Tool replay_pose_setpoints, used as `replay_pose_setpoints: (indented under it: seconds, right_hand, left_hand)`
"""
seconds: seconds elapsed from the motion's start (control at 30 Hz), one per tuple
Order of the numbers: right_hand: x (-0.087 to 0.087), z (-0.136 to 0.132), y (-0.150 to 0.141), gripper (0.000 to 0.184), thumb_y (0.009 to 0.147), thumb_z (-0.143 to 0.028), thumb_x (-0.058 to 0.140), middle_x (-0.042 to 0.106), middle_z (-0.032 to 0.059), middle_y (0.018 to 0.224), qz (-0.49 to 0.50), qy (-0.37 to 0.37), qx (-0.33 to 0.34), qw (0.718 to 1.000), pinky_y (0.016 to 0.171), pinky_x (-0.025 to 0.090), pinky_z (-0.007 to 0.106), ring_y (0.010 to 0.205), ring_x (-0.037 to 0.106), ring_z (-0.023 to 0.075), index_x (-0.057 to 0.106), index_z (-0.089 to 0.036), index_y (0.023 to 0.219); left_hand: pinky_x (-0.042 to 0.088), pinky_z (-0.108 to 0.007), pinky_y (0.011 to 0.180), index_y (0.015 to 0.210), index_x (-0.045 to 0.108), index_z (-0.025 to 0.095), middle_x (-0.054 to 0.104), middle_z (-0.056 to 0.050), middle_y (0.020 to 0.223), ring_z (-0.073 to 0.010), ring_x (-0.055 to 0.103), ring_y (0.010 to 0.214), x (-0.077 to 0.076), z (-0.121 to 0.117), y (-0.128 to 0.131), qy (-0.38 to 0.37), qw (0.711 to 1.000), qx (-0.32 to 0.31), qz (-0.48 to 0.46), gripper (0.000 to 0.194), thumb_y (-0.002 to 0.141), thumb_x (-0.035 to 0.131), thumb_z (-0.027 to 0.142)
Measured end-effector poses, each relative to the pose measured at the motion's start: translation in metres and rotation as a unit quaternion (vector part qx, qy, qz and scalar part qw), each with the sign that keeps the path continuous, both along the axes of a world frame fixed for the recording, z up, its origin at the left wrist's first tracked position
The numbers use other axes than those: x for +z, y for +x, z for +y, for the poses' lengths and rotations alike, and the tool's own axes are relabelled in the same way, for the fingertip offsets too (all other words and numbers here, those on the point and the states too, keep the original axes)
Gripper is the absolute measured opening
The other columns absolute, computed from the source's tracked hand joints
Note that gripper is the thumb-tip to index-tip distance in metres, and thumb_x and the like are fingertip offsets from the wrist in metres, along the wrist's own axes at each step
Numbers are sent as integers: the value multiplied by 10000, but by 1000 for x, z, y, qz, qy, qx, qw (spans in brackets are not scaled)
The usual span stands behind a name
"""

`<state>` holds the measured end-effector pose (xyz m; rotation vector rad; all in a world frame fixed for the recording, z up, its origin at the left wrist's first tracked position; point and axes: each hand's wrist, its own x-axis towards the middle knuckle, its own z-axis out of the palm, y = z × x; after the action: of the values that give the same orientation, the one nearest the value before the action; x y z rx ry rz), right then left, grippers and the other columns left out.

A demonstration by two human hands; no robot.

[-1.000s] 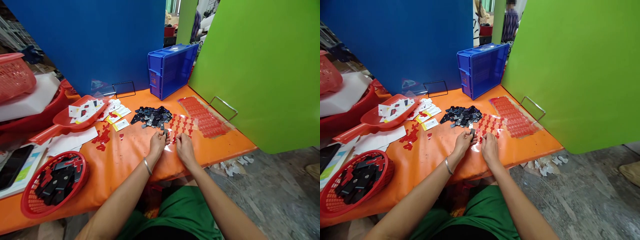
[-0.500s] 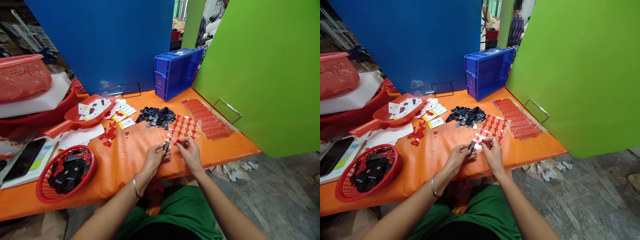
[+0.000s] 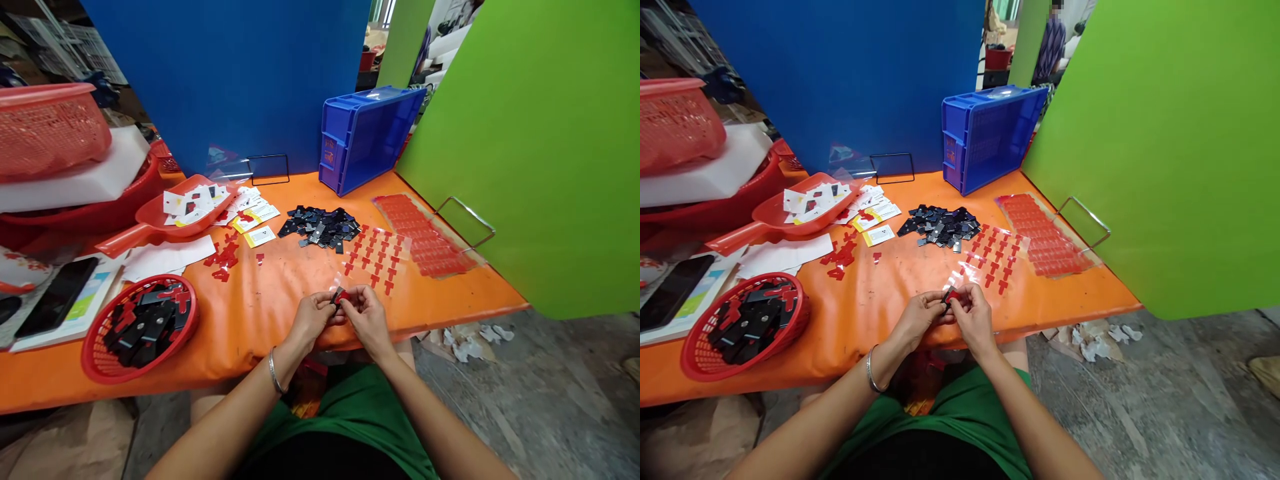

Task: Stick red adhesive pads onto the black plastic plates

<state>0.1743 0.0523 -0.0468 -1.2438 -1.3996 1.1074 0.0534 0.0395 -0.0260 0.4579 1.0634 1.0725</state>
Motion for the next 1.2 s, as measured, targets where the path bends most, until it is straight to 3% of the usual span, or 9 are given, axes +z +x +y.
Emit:
replay_pose_setpoints:
  seconds: [0.47, 0.97, 1.2]
  right_hand:
    - [-1, -1, -4, 153, 762, -304, 600, 545, -16, 697, -20, 10, -22, 1000, 501, 419, 240, 560, 500, 122, 489, -215, 819]
    - [-1, -3, -8, 138, 764, -287, 593, 535, -26, 680, -45, 19, -38, 998, 466, 419, 221, 521, 487, 104, 485, -212, 807]
    - [-1, -6, -7, 137, 786, -317, 583, 548, -23, 675, -51, 16, -33, 998, 466, 461, 237, 518, 527, 121, 491, -220, 823]
  left_hand:
    - [564, -308, 695, 847, 609, 85, 698, -81, 730, -177, 685, 642, -1, 0, 0, 7, 1000, 1, 5, 176, 714, 533, -2]
    - [564, -300, 695, 849, 619, 86, 702, -77, 735, -177, 684, 651, -1, -2, -1, 13, 1000, 6, -4, 169, 702, 564, 22]
    - [570, -286, 634, 827, 622, 87, 695, -62, 684, -161, 671, 587, -5, -1, 6, 3, 999, 39, 22, 98, 740, 583, 63]
